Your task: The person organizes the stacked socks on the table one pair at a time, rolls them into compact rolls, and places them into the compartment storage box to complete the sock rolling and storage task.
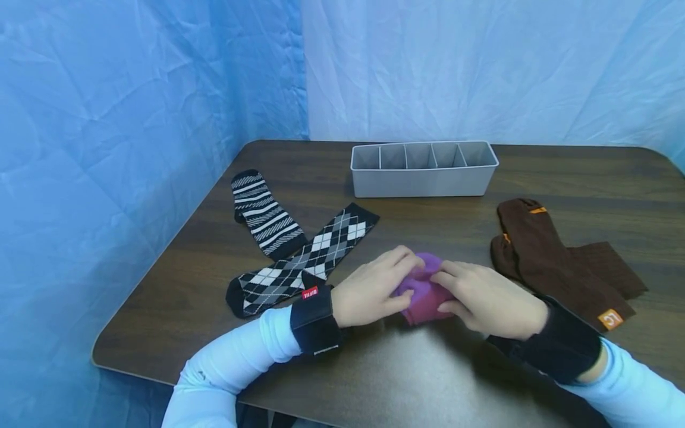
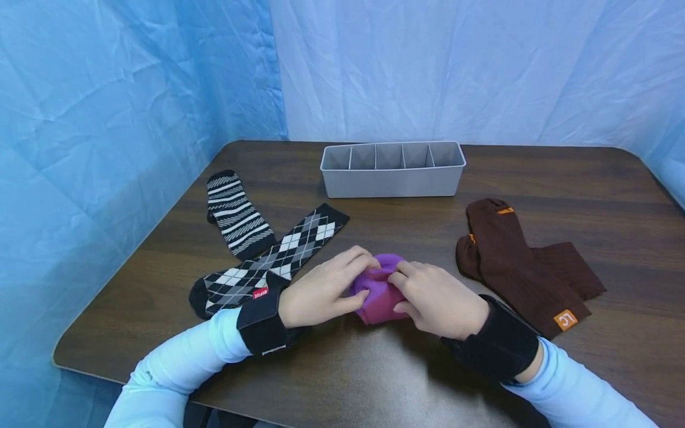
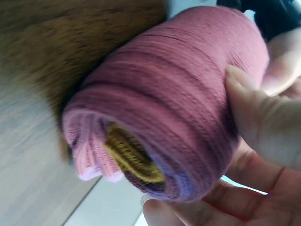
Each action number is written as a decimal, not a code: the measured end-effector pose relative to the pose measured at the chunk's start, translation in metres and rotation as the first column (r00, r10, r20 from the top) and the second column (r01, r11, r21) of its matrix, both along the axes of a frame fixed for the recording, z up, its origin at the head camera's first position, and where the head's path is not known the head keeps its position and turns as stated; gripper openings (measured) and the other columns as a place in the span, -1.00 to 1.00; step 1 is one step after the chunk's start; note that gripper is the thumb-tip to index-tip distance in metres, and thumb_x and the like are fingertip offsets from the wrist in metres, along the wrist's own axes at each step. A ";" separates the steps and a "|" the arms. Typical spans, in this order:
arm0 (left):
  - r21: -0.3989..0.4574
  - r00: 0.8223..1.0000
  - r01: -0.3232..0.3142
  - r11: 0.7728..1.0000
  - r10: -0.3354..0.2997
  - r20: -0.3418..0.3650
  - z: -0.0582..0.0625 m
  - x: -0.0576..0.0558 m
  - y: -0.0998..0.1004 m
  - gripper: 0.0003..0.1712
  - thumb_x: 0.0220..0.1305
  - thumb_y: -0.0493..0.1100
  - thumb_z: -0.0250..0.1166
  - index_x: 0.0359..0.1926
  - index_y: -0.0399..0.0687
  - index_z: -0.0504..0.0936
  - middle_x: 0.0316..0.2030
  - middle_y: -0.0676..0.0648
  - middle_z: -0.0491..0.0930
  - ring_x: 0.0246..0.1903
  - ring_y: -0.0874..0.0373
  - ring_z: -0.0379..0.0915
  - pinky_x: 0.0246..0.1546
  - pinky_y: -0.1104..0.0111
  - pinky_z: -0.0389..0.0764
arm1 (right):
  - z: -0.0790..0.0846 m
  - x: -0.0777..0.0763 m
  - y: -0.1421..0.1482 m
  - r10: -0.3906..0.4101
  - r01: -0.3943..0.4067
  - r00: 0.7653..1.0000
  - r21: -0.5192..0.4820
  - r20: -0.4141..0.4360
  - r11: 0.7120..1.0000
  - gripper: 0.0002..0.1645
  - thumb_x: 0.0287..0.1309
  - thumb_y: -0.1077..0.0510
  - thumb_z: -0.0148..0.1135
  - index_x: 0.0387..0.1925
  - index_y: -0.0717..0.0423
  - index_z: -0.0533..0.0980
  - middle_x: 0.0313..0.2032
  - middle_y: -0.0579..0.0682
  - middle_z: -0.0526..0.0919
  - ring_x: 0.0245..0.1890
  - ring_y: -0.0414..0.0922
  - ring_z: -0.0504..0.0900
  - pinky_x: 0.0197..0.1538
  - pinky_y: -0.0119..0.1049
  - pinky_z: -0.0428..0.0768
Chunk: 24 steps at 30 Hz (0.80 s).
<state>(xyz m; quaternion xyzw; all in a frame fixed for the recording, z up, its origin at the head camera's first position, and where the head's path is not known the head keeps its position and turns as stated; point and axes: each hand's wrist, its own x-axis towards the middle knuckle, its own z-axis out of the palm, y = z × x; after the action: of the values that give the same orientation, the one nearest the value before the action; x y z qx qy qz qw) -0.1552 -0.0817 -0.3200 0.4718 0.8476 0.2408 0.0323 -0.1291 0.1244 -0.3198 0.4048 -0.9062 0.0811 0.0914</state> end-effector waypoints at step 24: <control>-0.316 0.994 -0.075 0.946 0.048 -0.094 0.000 -0.022 0.025 -0.39 -0.09 0.01 0.27 0.03 0.01 0.31 -0.21 0.02 0.44 -0.26 0.27 0.38 -0.33 0.57 0.43 | 0.002 -0.005 0.001 -0.073 0.068 0.995 -0.077 -0.063 0.995 -0.43 -0.42 0.06 0.42 -0.23 0.10 0.45 -0.35 -0.08 0.44 -0.37 -0.26 0.42 -0.35 -0.40 0.52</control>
<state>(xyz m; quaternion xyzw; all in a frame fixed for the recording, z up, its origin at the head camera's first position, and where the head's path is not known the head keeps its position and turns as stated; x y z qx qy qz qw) -0.1771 -0.0570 -0.3201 0.4435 0.8903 0.0810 0.0646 -0.1345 0.1251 -0.3175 0.3711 -0.9129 0.0983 0.1391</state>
